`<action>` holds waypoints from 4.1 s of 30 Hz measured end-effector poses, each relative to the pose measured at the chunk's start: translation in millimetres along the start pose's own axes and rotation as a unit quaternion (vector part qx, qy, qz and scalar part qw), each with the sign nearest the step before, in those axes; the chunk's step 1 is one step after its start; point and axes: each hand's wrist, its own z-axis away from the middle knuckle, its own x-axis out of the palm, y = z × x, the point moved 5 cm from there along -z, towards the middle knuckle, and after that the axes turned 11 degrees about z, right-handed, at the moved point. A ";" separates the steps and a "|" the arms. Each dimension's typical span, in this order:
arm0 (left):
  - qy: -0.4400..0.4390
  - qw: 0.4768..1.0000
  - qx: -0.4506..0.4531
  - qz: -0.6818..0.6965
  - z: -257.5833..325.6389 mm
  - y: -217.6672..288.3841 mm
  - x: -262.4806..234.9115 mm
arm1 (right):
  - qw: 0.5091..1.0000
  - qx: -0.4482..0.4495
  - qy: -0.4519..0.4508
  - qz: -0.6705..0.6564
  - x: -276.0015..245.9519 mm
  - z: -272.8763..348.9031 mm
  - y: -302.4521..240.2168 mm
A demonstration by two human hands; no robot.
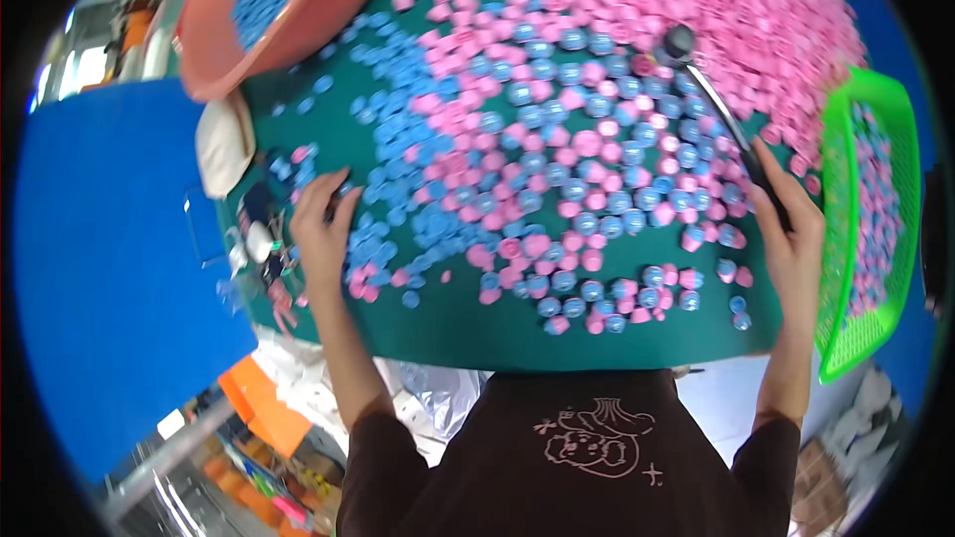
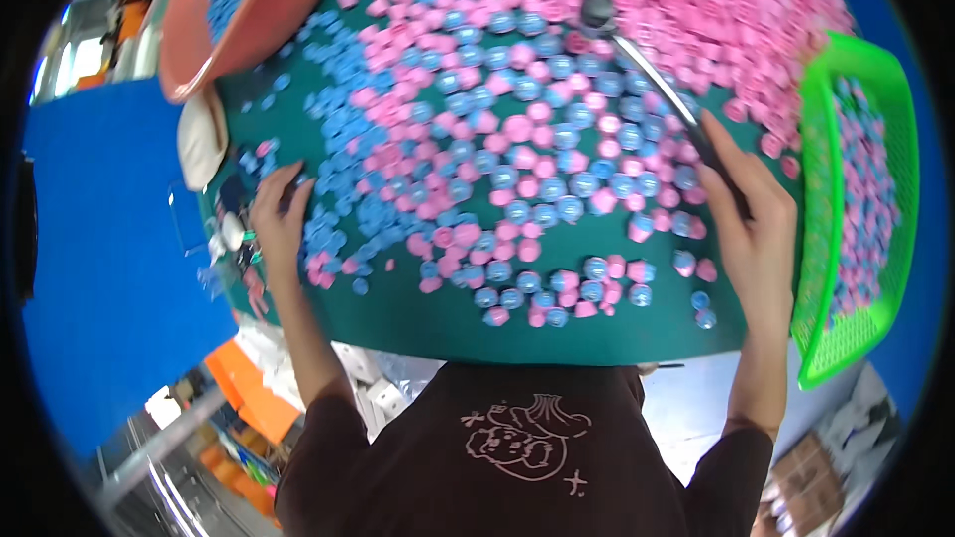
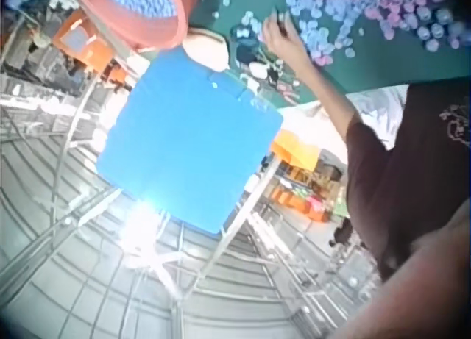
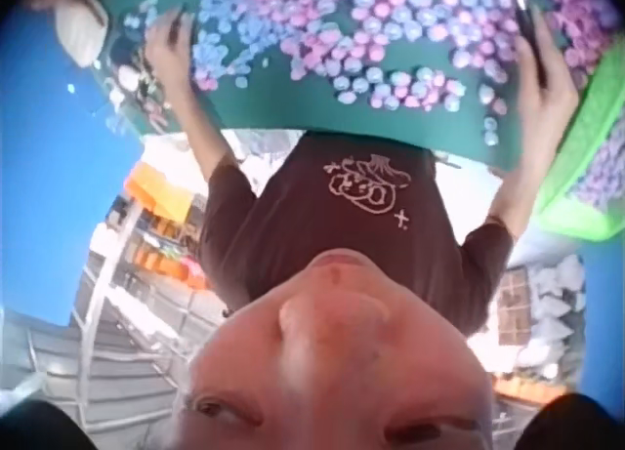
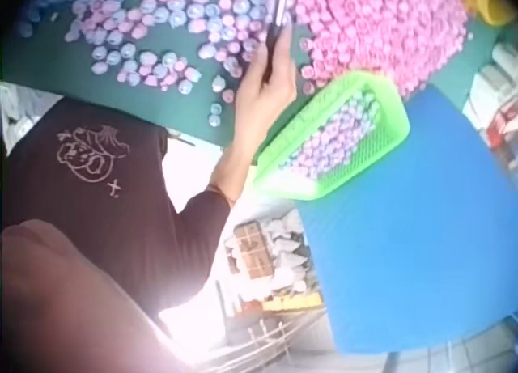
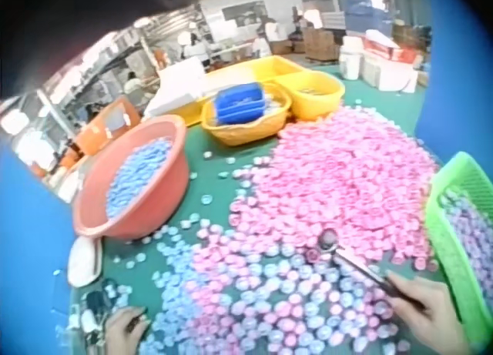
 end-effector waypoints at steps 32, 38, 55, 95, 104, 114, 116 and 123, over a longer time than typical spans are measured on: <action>-0.265 0.908 0.307 0.108 -121.0 231.8 176.9 | 0.999 -0.027 0.022 -0.035 -3.8 -10.5 9.4; -0.257 0.914 0.299 0.101 -120.7 229.8 172.9 | 1.000 -0.011 0.003 -0.030 -1.2 -9.7 7.9; 0.039 0.997 -0.066 0.027 -6.3 28.6 -53.4 | 0.999 0.006 0.038 -0.037 -6.5 -4.5 0.7; 0.010 0.999 -0.040 0.025 -28.0 34.6 1.1 | 0.995 -0.064 0.021 0.076 10.0 -38.2 -26.1; -0.117 0.952 0.238 0.152 -114.5 199.0 118.9 | 0.998 -0.040 0.024 0.029 5.9 -52.0 -14.2; -0.187 0.941 0.259 0.108 -139.2 210.8 174.2 | 0.999 -0.033 0.033 0.015 -7.6 -54.5 -4.2; -0.191 0.941 0.259 0.108 -140.7 210.5 175.3 | 0.997 -0.053 0.041 0.023 -7.9 -52.1 -4.1; -0.156 0.949 0.249 0.112 -137.3 207.6 140.2 | 0.999 -0.047 0.005 -0.007 -2.6 -41.9 -24.6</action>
